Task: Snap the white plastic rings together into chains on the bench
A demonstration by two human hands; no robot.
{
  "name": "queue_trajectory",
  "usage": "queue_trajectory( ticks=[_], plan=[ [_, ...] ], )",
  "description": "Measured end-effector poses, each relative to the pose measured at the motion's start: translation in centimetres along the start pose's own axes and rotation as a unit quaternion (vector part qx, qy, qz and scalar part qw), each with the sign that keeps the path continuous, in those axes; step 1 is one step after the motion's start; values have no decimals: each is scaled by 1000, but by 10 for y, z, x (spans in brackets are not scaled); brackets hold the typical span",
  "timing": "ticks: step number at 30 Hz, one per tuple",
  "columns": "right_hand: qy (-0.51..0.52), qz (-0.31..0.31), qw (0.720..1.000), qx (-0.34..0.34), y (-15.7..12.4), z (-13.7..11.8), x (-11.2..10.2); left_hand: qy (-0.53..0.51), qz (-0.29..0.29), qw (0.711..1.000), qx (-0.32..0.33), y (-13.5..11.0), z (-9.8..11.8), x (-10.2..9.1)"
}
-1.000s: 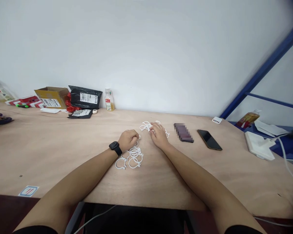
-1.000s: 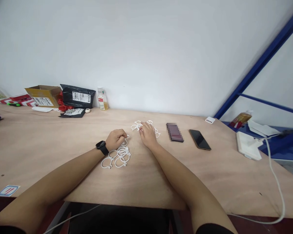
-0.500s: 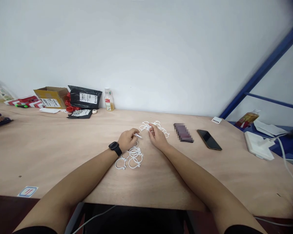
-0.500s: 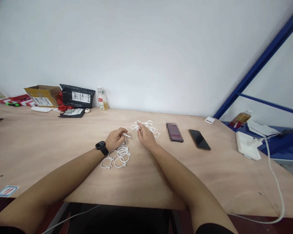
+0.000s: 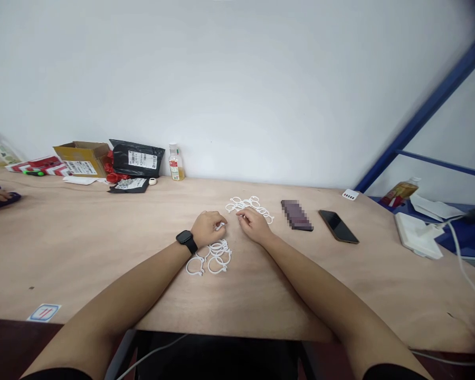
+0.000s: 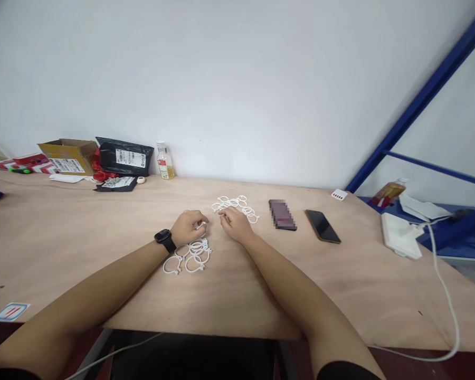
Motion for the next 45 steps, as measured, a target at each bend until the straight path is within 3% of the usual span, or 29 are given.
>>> queue_trajectory(
  ticks=[8,22,30,36,40,45],
  plan=[
    [9,2,999,-41,0,2,2,10,1,1000,-8,-1,3,-2],
    [9,9,999,-51,0,-1,1,-29,-33,999,12,0,3,-3],
    [17,4,998,-58,0,-5,-1,-11,5,1000,-11,1,-2,-1],
    [26,-2,997,-72,-1,-14,3,-17,42,998,40,1,-3,1],
    [29,-10,996,-80,-2,-20,6,-13,16,996,84,1,0,4],
    [23,-45,995,-90,-1,-20,8,-5,-7,996,92,2,4,4]
  ],
)
Point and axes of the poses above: each hand's wrist, its own y-axis towards the middle knuckle, its own x-axis out of the palm, z = x × y, the point moved 2 cm from there along y, towards the middle knuckle, and after that the axes turned 14 degrees about -z, right-handed, at the moved point
